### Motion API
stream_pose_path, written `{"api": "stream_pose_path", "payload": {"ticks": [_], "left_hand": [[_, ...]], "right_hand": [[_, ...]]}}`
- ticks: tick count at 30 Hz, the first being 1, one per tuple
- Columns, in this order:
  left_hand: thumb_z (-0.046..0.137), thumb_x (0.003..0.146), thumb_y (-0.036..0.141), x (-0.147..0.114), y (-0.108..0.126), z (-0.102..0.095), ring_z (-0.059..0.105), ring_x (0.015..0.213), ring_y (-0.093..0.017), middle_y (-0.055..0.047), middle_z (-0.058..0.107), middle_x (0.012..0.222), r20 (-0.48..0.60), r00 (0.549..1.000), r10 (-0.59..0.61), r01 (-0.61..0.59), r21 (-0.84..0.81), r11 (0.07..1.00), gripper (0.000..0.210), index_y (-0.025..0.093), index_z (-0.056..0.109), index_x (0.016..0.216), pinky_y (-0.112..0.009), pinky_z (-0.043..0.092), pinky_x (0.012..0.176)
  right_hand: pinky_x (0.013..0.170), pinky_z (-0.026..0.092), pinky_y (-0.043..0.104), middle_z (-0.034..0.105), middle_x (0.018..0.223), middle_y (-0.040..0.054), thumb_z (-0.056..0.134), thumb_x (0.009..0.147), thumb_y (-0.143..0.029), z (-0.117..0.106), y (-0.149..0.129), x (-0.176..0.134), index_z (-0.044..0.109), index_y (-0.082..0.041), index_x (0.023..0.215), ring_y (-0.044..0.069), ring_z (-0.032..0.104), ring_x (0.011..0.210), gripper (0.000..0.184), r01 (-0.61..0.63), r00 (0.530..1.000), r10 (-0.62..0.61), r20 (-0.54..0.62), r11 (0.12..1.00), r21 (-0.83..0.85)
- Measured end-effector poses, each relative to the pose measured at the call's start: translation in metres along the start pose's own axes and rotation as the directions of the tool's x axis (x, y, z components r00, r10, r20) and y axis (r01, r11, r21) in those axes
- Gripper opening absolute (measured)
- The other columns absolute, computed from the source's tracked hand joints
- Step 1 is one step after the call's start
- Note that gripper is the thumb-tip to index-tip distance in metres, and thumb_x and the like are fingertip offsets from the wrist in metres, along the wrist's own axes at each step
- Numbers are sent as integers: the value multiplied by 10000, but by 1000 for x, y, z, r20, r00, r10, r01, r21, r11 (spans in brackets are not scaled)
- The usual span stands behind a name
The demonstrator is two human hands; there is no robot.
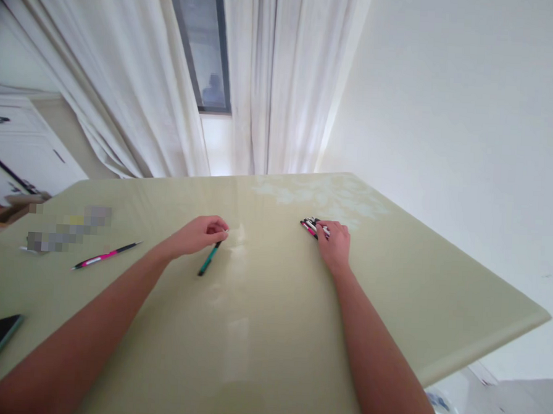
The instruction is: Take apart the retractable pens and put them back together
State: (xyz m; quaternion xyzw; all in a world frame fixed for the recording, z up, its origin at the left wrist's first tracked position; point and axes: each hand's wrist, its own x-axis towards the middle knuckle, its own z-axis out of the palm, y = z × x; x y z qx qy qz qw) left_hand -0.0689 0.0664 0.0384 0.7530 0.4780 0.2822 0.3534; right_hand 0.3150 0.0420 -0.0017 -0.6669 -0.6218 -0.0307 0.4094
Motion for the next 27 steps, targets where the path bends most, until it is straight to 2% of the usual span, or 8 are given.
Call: {"api": "stream_pose_path", "payload": {"ticks": [4, 6, 8, 11, 14, 19, 24, 27], "left_hand": [[764, 794, 481, -2, 29, 67, 706, 764, -197, -59, 747, 847, -33, 999, 39, -50, -519, 853, 342, 188, 695, 955, -324, 568, 711], [805, 772, 473, -5, 29, 84, 705, 764, -186, -48, 740, 816, -101, 995, 0, -61, -602, 796, 342, 183, 680, 903, -324, 575, 742], [827, 755, 471, -8, 23, 90, 694, 752, -163, -31, 727, 806, -196, 977, -83, -69, -661, 747, 355, 181, 669, 884, -317, 575, 767], [843, 733, 483, -9, 11, 91, 686, 765, -143, -23, 727, 861, -272, 946, -176, -84, -732, 676, 387, 186, 647, 887, -320, 570, 813], [859, 725, 446, -11, 8, 89, 689, 826, -163, -32, 737, 916, -264, 955, -132, -86, -676, 732, 389, 196, 671, 956, -322, 558, 834], [752, 819, 482, -17, 16, 88, 648, 691, -178, -25, 716, 733, -218, 974, -67, -19, -368, 930, 308, 193, 755, 923, -283, 512, 667], [501, 951, 604, -22, 18, 90, 516, 474, -144, 2, 574, 511, -192, 975, -110, 71, -199, 977, 549, 194, 659, 621, -262, 390, 498], [489, 950, 620, -22, 20, 89, 485, 467, -138, 12, 547, 510, -190, 976, -110, 75, -184, 980, 548, 196, 668, 653, -254, 361, 478]], "right_hand": [[824, 477, 353, 737, 972, 107, 452, 991, -502, -6, -38, -10, 732, -176, 943, 240, 646, 874, 433, 17, 964, -98, 247, 951, 309], [788, 487, 319, 733, 934, 81, 362, 1041, -490, -7, -63, -20, 729, -176, 956, 209, 657, 840, 491, -5, 826, -277, 491, 868, 497], [747, 478, 285, 725, 890, 47, 441, 1031, -462, -4, -86, -32, 719, -185, 1004, 183, 647, 801, 393, -40, 714, -366, 596, 830, 557], [689, 429, 253, 692, 798, 2, 525, 1004, -344, 5, -103, -45, 691, -191, 1035, 152, 604, 720, 229, -46, 755, -317, 574, 848, 528], [695, 407, 249, 673, 786, -5, 516, 1011, -336, 13, -102, -48, 697, -190, 968, 149, 585, 738, 237, -58, 783, -289, 550, 848, 527], [760, 425, 253, 713, 894, 14, 512, 1013, -358, 13, -88, -41, 735, -188, 952, 161, 609, 829, 287, -106, 740, -324, 590, 810, 577], [697, 403, 247, 684, 829, 2, 567, 990, -374, 11, -86, -41, 742, -191, 978, 151, 558, 754, 254, -75, 726, -369, 581, 797, 599], [701, 401, 243, 679, 824, -2, 572, 988, -370, 12, -88, -43, 741, -189, 960, 145, 553, 752, 250, -94, 733, -357, 579, 790, 606]]}}
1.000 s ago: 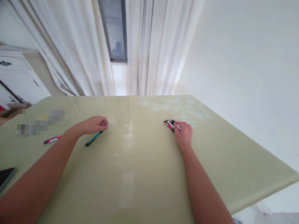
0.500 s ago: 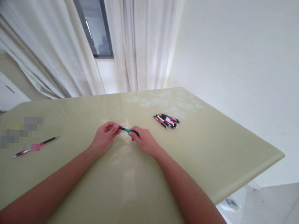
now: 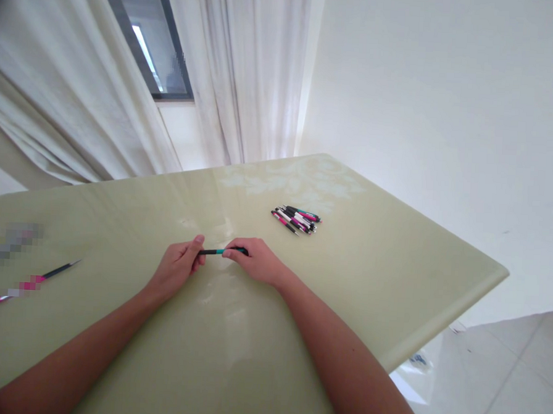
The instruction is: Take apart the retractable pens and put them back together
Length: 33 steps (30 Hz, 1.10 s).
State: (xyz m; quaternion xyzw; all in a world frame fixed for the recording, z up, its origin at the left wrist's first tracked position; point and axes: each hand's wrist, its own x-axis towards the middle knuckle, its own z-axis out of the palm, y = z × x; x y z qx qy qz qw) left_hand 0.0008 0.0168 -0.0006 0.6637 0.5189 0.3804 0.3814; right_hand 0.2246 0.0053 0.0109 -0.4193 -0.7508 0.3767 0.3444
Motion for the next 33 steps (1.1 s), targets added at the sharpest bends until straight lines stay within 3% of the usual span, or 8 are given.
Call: {"api": "stream_pose_path", "payload": {"ticks": [3, 8, 12, 16, 20, 24, 28, 33], "left_hand": [[666, 859, 569, 0, 3, 0, 537, 568, -143, 14, 634, 670, 7, 995, 96, -96, -36, 995, 361, 211, 713, 865, -244, 391, 523], [533, 945, 575, -1, 3, 1, 466, 492, -136, 20, 515, 516, 60, 996, 61, -63, 42, 997, 518, 199, 639, 605, -260, 356, 502], [740, 810, 534, -1, 1, 2, 577, 623, -157, 3, 684, 777, 10, 993, 115, -115, -39, 993, 328, 218, 711, 890, -256, 424, 566], [517, 956, 559, -1, 1, 2, 494, 496, -141, 20, 533, 510, 78, 993, 89, -93, 48, 995, 538, 202, 620, 567, -268, 376, 524], [718, 834, 523, -2, 2, 3, 589, 639, -155, 0, 701, 794, 27, 988, 155, -155, -18, 988, 311, 216, 721, 882, -255, 429, 577], [535, 953, 553, -2, 3, 3, 511, 522, -145, 12, 591, 562, 112, 987, 114, -119, 35, 992, 486, 204, 664, 641, -267, 377, 528], [703, 847, 534, -2, 3, 3, 583, 627, -156, -7, 710, 786, 68, 985, 161, -161, -7, 987, 324, 212, 727, 864, -261, 424, 577], [510, 964, 564, -1, 2, 3, 558, 568, -155, -12, 662, 641, 125, 984, 125, -131, 46, 990, 493, 196, 722, 715, -267, 412, 566]], "right_hand": [[724, 410, 247, 687, 838, 7, 546, 992, -353, -1, 1, 0, 743, -176, 929, 150, 568, 777, 273, -40, 998, 41, -45, 999, 9], [687, 409, 248, 681, 793, 2, 549, 988, -425, -5, 4, 0, 758, -176, 932, 154, 560, 740, 330, -44, 999, 44, 18, 999, 25], [742, 434, 260, 710, 860, 22, 546, 989, -433, -6, 1, -1, 750, -170, 926, 171, 593, 807, 339, -53, 998, 53, -22, 998, 38], [694, 418, 255, 685, 803, 10, 557, 978, -454, -7, -3, -1, 749, -170, 910, 160, 565, 746, 349, -68, 997, 67, 28, 998, 20], [698, 416, 254, 682, 820, 12, 558, 974, -429, -7, -3, -1, 739, -167, 897, 158, 559, 753, 328, -70, 997, 71, -16, 997, 41], [644, 389, 248, 644, 754, -3, 564, 968, -449, -7, -1, -1, 739, -171, 894, 148, 520, 697, 337, -82, 996, 81, 27, 996, 34], [673, 399, 252, 666, 803, 5, 568, 964, -440, -8, 0, -1, 736, -169, 896, 151, 535, 727, 325, -73, 997, 73, 3, 996, 44], [689, 405, 255, 646, 776, 2, 565, 968, -452, -8, -1, -1, 725, -164, 886, 153, 533, 731, 339, -72, 997, 70, 41, 997, 38]]}}
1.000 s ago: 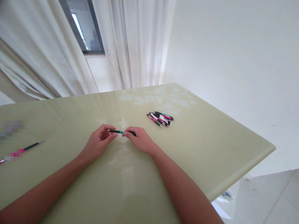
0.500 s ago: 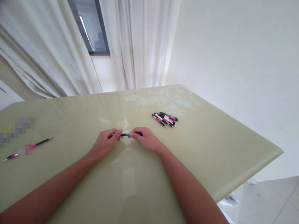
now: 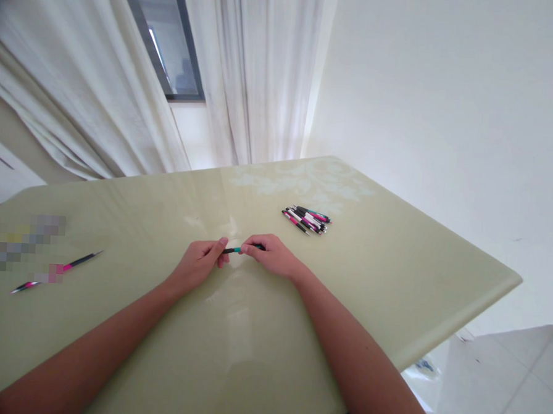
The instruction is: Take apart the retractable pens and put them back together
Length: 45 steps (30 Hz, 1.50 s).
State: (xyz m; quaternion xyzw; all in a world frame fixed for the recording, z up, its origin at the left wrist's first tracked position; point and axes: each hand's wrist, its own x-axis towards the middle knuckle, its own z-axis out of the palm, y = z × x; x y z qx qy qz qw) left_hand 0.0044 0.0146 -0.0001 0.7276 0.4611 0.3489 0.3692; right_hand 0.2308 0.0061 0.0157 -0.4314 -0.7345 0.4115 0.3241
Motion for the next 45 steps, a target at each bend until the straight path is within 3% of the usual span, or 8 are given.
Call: {"api": "stream_pose_path", "payload": {"ticks": [3, 8, 12, 17, 23, 29, 39, 45], "left_hand": [[712, 845, 530, 0, -1, 1, 599, 680, -157, -18, 731, 875, -43, 997, 69, -71, -29, 997, 344, 206, 746, 954, -252, 448, 624], [432, 1000, 565, 0, 1, 0, 509, 528, -138, 7, 583, 547, 10, 1000, -15, 15, 68, 998, 595, 177, 687, 628, -259, 376, 547], [668, 882, 539, 0, 2, 0, 586, 677, -152, -12, 710, 835, -63, 994, 89, -88, 30, 996, 357, 195, 746, 938, -251, 431, 613], [399, 1018, 541, 0, 1, 0, 510, 524, -138, 3, 565, 518, 5, 1000, -2, 1, 103, 995, 634, 181, 663, 569, -270, 382, 567], [667, 901, 449, 1, 0, 0, 608, 704, -149, -17, 744, 940, -38, 997, 64, -66, -59, 996, 276, 213, 736, 1027, -257, 464, 647], [694, 874, 388, 4, -3, -2, 629, 763, -161, -35, 732, 918, -186, 982, 15, -42, -144, 989, 218, 203, 756, 970, -261, 483, 680], [826, 733, 422, 9, -5, -4, 618, 741, -158, -25, 718, 823, -277, 951, -140, 32, -361, 932, 282, 183, 745, 860, -273, 497, 694], [837, 722, 424, 9, -6, -5, 620, 736, -151, -26, 732, 843, -266, 950, -163, 39, -418, 907, 296, 193, 760, 890, -267, 501, 686]], "right_hand": [[690, 400, 249, 638, 780, 2, 566, 971, -437, 0, 1, 0, 722, -157, 881, 149, 530, 738, 332, -1, 1000, 1, -28, 1000, -5], [672, 389, 248, 622, 746, -5, 562, 978, -437, 1, 3, 0, 732, -160, 900, 142, 510, 707, 335, 10, 1000, -9, 25, 1000, -24], [705, 402, 252, 660, 811, 11, 556, 980, -421, 1, 3, 1, 730, -162, 899, 152, 542, 755, 321, 11, 1000, -11, -27, 1000, -7], [674, 383, 246, 618, 754, -6, 567, 975, -423, 1, 2, 0, 731, -165, 891, 142, 514, 720, 317, 14, 1000, -14, 0, 1000, -13], [628, 366, 246, 566, 688, -23, 559, 973, -455, 1, 3, 1, 718, -167, 892, 131, 473, 651, 338, -26, 999, 26, -43, 1000, 14], [615, 343, 249, 543, 680, -26, 566, 964, -465, 0, 2, 0, 717, -163, 891, 126, 459, 641, 345, -49, 995, 51, -88, 998, 30], [570, 295, 248, 457, 643, -43, 580, 946, -484, -2, 7, 0, 732, -163, 966, 115, 393, 596, 356, -69, 987, 97, -129, 977, 203], [655, 408, 259, 606, 714, -22, 619, 899, -367, -6, 15, 2, 667, -184, 966, 141, 546, 675, 200, -21, 959, 86, -269, 971, 236]]}}
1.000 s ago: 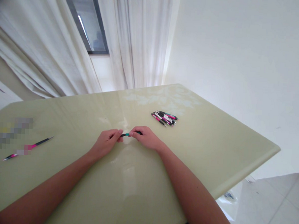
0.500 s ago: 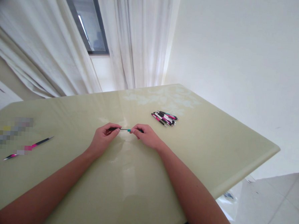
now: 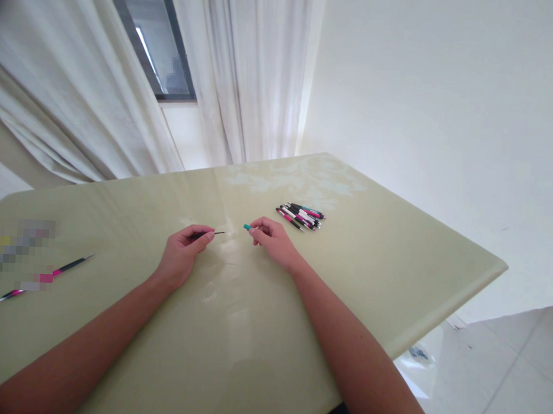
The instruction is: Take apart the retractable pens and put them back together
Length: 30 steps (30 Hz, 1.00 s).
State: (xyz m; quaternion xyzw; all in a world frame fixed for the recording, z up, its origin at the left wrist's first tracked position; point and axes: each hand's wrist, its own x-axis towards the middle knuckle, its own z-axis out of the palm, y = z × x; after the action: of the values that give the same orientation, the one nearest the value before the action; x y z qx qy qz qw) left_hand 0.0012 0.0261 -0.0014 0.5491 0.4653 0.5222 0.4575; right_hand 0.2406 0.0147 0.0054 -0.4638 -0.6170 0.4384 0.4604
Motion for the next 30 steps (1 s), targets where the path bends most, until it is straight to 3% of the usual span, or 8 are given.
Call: {"api": "stream_pose_path", "payload": {"ticks": [4, 8, 11, 13, 16, 19, 23, 30], "left_hand": [[820, 755, 429, -3, 1, 0, 638, 771, -163, -32, 734, 854, 90, 995, 47, -54, 73, 996, 267, 194, 766, 870, -268, 507, 709], [807, 776, 439, -5, 1, -2, 629, 726, -156, -27, 714, 834, 163, 983, 83, -110, 165, 980, 265, 193, 759, 861, -259, 494, 655], [812, 771, 451, -5, 0, -2, 623, 699, -150, -27, 710, 827, 155, 982, 104, -136, 211, 968, 281, 191, 755, 862, -253, 487, 626], [810, 771, 457, -5, 0, -1, 626, 692, -152, -31, 714, 829, 149, 981, 122, -155, 234, 960, 288, 190, 754, 861, -254, 490, 616], [817, 762, 459, -5, 2, 0, 633, 685, -155, -32, 723, 825, 161, 978, 134, -173, 266, 948, 290, 191, 754, 852, -262, 505, 622], [814, 765, 460, -5, 3, 0, 647, 710, -164, -34, 734, 830, 161, 979, 122, -162, 266, 950, 288, 192, 757, 854, -272, 518, 655], [797, 782, 467, -3, 1, -1, 653, 727, -167, -38, 745, 840, 66, 995, 72, -84, 214, 973, 296, 187, 753, 870, -272, 512, 664], [805, 761, 474, -1, -1, -1, 661, 750, -179, -44, 753, 845, -21, 1000, 9, -6, 136, 991, 316, 184, 756, 876, -289, 522, 692]], "right_hand": [[724, 434, 287, 686, 829, 26, 654, 858, -219, -6, 10, 4, 680, -180, 883, 166, 590, 765, 54, 8, 983, -82, -163, 913, -409], [862, 447, 353, 690, 902, 75, 716, 840, -169, -10, 16, 4, 724, -170, 855, 214, 600, 903, 17, -27, 974, -129, -188, 754, -656], [950, 441, 380, 695, 1048, 92, 800, 807, -219, -7, 7, 0, 743, -185, 1019, 236, 602, 1017, 222, 79, 975, -190, -117, 784, -615], [894, 472, 341, 705, 1064, 69, 837, 791, -299, 1, -2, -4, 727, -206, 1116, 210, 625, 965, 356, 187, 981, -192, 38, 862, -470], [765, 476, 283, 727, 906, 26, 739, 896, -332, 17, -13, -8, 751, -206, 1013, 164, 636, 805, 173, 228, 966, -173, 191, 920, -318], [769, 453, 286, 719, 847, 32, 648, 962, -270, 23, -14, -8, 758, -200, 898, 163, 625, 793, 145, 264, 963, -219, 159, 885, -384], [777, 451, 295, 672, 879, 53, 678, 936, -250, 2, -10, -4, 767, -191, 867, 175, 612, 839, 127, 253, 966, -251, 66, 850, -461], [715, 439, 279, 645, 834, 34, 711, 895, -214, -15, -7, -1, 777, -181, 852, 141, 575, 721, 86, 178, 984, -158, 84, 844, -506]]}}
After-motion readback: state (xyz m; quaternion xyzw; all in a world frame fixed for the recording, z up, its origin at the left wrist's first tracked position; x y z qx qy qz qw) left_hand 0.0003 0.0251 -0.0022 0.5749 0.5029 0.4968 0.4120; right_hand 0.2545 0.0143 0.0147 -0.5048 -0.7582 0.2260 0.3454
